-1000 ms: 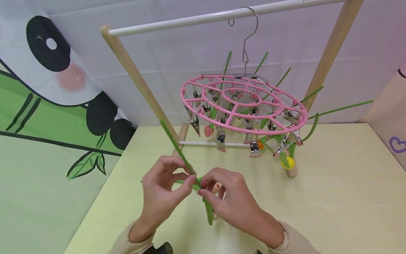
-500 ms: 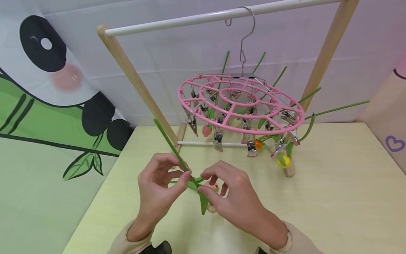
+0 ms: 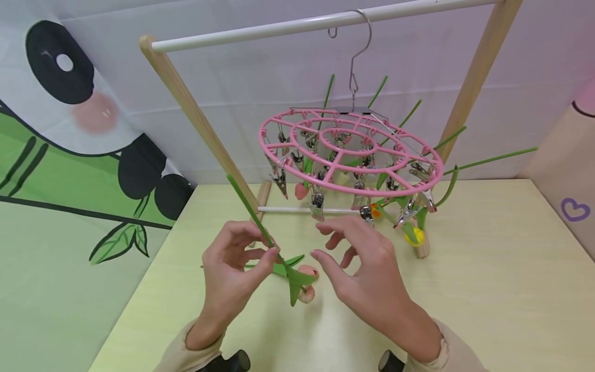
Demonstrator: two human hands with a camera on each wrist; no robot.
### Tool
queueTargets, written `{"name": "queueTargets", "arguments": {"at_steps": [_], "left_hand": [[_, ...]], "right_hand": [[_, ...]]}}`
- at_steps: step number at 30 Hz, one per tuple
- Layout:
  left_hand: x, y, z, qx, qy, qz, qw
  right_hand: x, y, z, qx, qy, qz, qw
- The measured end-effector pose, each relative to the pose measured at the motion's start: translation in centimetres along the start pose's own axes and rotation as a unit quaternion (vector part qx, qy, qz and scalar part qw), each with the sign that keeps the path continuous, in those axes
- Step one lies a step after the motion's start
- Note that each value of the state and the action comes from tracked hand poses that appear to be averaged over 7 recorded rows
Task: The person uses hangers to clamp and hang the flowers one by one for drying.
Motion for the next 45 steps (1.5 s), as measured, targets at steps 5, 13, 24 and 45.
{"name": "queueTargets", "arguments": {"at_steps": [5, 13, 24, 45], "left_hand": [[0.0, 0.1, -0.1, -0.002, 0.002, 0.006, 1.0], [0.6, 0.2, -0.4, 0.0, 0.012, -0.01, 0.9999], [0.9, 0.0, -0.6, 0.003, 0.01, -0.021, 0.9997], [2.4, -0.8, 0.5, 0.012, 0.027, -0.025, 0.9993]], "right_hand": [[0.0, 0.1, -1.2, -0.027, -0.018, -0.01, 0.999], [0.9, 0.1, -3.7, -0.09, -0.049, -0.06, 0.993], [-0.5, -0.3, -6.4, -0.124, -0.103, -0.013, 0.987], [-6.6, -0.8, -6.2, -0.026, 0.02, 0.164, 0.986]]}}
Point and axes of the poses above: each hand's wrist, its own y-axis towards the middle knuckle, its own z-axis out of the palm, x = y × z, the point moved 9 cm from there along y, towards the middle knuckle, and after that the axes turned 10 degrees about y, right-handed, at the moved point
